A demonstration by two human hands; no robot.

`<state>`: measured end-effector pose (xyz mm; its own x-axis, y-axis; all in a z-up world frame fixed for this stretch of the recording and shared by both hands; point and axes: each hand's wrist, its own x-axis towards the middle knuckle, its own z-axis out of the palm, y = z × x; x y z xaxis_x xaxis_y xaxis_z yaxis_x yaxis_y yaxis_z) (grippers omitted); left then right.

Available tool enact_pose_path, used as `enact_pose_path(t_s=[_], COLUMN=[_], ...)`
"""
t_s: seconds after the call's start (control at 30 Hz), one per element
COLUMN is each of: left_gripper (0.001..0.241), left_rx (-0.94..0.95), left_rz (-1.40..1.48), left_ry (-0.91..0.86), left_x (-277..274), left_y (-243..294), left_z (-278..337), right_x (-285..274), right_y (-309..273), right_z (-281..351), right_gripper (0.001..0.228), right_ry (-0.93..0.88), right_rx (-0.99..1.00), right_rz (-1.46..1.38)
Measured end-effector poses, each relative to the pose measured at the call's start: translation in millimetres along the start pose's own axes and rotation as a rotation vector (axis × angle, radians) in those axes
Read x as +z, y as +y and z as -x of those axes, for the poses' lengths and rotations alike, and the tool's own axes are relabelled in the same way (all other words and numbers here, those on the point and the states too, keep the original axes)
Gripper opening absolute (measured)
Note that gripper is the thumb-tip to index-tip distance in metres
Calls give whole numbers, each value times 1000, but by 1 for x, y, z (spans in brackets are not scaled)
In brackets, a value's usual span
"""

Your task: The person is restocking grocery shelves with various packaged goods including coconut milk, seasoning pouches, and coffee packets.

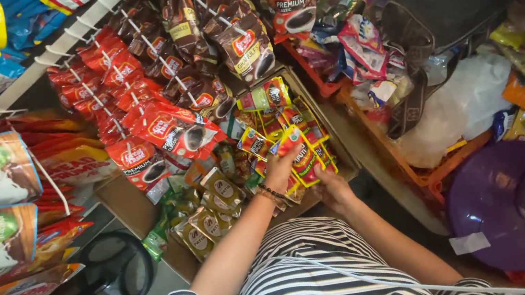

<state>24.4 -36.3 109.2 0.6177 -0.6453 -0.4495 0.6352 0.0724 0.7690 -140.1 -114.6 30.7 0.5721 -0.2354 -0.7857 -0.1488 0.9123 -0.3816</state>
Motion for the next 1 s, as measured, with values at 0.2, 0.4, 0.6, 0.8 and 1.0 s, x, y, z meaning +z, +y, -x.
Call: enact_pose_path(t_s=[0.2, 0.4, 0.6, 0.8, 1.0], left_gripper=[34, 25, 21, 20, 21], left_rx=[217, 328, 400, 592, 664], left_rz=[-126, -324, -296, -416, -348], left_ry=[-6, -61, -168, -104, -123], left_x=[29, 63, 99, 121, 119], left_y=[54, 110, 179, 245, 301], left_z=[8, 30, 63, 87, 102], right_x=[38, 58, 87, 112, 202], right_y=[-38, -68, -96, -117, -164], right_z=[29, 63, 94, 90, 143], right_gripper=[32, 36, 31, 21, 13], right_ry=[-79, -121, -182, -285, -456], right_rx=[-196, -318, -454, -637, -731], right_rz=[53, 138, 76, -18, 12])
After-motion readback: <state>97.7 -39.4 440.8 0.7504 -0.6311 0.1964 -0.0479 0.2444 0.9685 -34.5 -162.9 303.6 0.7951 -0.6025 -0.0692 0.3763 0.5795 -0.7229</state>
